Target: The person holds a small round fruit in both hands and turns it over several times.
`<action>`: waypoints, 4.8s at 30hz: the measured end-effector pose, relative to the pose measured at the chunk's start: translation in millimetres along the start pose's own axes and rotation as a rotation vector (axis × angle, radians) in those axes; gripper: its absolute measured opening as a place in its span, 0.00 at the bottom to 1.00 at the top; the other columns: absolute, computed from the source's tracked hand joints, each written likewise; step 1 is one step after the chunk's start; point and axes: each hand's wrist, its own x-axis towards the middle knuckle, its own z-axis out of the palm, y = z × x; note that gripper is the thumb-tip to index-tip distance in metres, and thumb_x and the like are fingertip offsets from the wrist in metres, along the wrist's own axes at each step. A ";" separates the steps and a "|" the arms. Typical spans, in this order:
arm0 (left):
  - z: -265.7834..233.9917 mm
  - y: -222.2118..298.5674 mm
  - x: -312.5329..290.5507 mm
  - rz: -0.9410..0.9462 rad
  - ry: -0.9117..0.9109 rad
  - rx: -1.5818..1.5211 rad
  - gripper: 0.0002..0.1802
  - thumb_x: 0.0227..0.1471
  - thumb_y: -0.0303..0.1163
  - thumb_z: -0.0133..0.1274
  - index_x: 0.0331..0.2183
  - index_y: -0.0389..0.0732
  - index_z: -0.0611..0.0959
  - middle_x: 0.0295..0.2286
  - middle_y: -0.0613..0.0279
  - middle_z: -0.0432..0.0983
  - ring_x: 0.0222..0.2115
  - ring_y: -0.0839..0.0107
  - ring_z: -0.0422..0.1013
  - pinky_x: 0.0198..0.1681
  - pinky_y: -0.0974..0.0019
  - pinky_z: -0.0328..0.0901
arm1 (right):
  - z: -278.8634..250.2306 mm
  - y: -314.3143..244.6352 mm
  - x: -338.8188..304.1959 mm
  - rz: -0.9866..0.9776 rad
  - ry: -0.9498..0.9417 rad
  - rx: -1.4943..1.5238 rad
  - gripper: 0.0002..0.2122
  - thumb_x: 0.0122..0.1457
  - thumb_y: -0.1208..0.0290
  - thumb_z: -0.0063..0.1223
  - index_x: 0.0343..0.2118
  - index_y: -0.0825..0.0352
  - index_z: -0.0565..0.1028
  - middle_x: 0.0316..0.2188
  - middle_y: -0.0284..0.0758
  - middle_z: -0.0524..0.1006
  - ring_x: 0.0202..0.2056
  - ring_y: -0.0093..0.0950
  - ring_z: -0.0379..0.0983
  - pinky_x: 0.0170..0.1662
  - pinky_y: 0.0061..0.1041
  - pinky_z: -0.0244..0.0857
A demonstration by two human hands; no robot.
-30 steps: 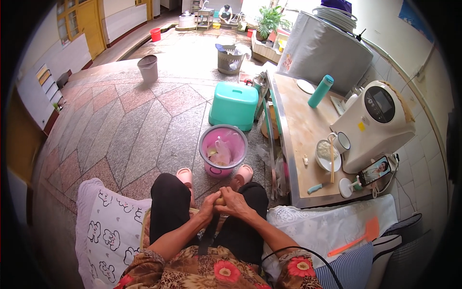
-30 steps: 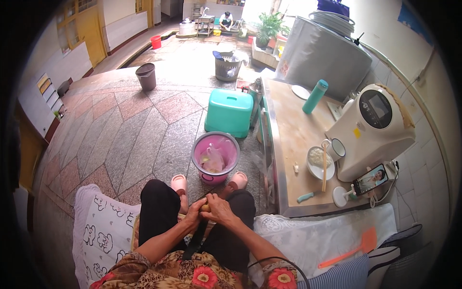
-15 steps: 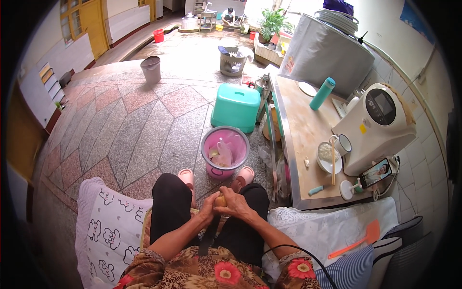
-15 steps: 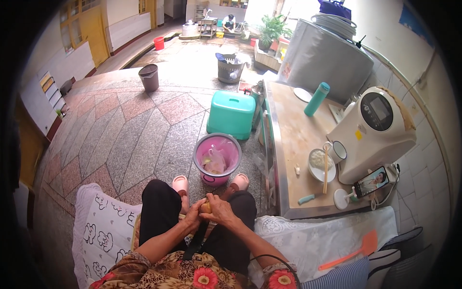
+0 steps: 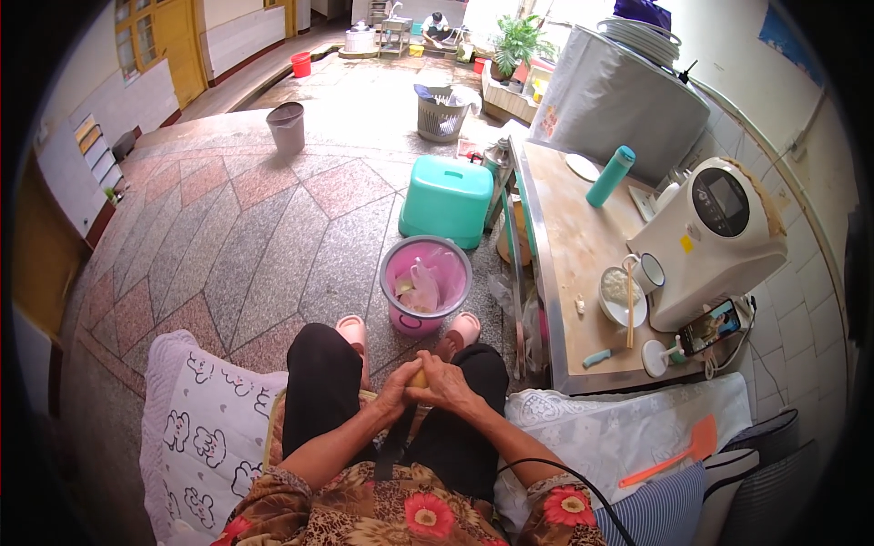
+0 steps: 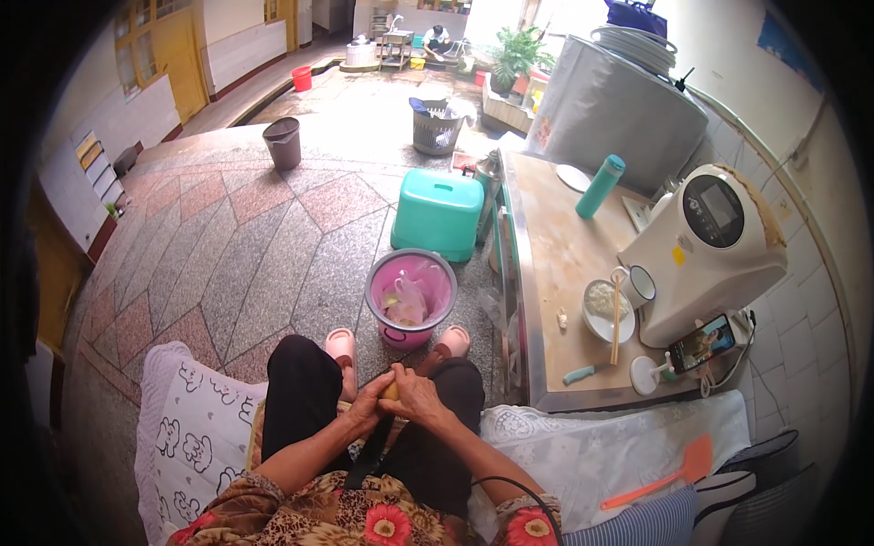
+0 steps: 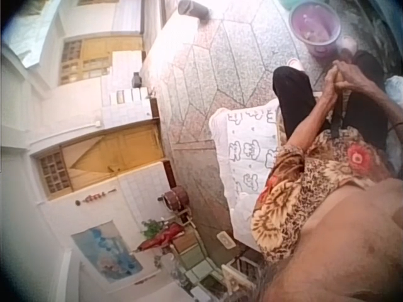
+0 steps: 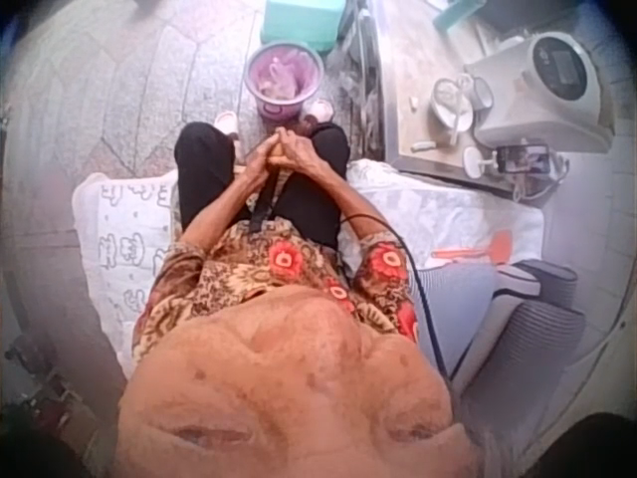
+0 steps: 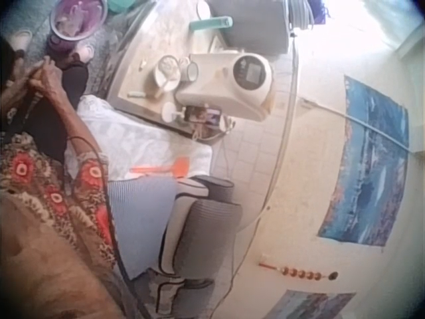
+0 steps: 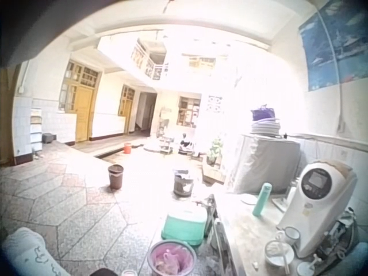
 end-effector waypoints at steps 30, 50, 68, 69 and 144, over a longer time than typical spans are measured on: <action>10.0 14.1 -10.3 0.038 0.123 -0.230 0.15 0.47 0.42 0.49 0.34 0.43 0.73 0.29 0.64 0.71 0.30 0.71 0.69 0.34 0.69 0.66 | 6.6 -4.9 -2.0 -0.125 0.014 0.386 0.30 0.41 0.53 0.55 0.43 0.69 0.60 0.32 0.51 0.70 0.38 0.44 0.68 0.41 0.34 0.60; 8.1 7.1 -9.8 0.123 0.040 -0.079 0.15 0.53 0.37 0.41 0.41 0.39 0.69 0.37 0.62 0.67 0.39 0.72 0.64 0.44 0.70 0.59 | 0.6 -0.4 -2.8 -0.153 0.108 -0.093 0.27 0.38 0.54 0.57 0.36 0.68 0.62 0.29 0.44 0.66 0.31 0.43 0.67 0.32 0.37 0.62; 0.5 3.5 0.0 -0.072 0.098 -0.228 0.16 0.45 0.42 0.51 0.36 0.47 0.71 0.32 0.65 0.69 0.34 0.71 0.67 0.38 0.67 0.64 | 5.3 2.1 -4.4 -0.194 0.177 -0.018 0.27 0.37 0.52 0.57 0.37 0.67 0.66 0.30 0.42 0.68 0.34 0.39 0.67 0.34 0.35 0.61; 39.7 15.8 -22.3 0.098 0.242 -0.046 0.15 0.45 0.42 0.51 0.35 0.50 0.69 0.31 0.67 0.68 0.34 0.72 0.67 0.38 0.64 0.64 | 7.9 7.3 -5.9 -0.208 0.213 -0.046 0.28 0.36 0.52 0.57 0.38 0.66 0.66 0.31 0.42 0.68 0.34 0.40 0.67 0.34 0.36 0.61; -7.0 -4.6 3.9 0.247 0.176 0.155 0.15 0.45 0.41 0.47 0.34 0.42 0.71 0.30 0.63 0.69 0.32 0.71 0.68 0.36 0.68 0.64 | 3.0 1.3 -3.2 -0.098 0.227 0.135 0.19 0.34 0.63 0.51 0.27 0.73 0.65 0.23 0.49 0.69 0.26 0.46 0.68 0.29 0.39 0.63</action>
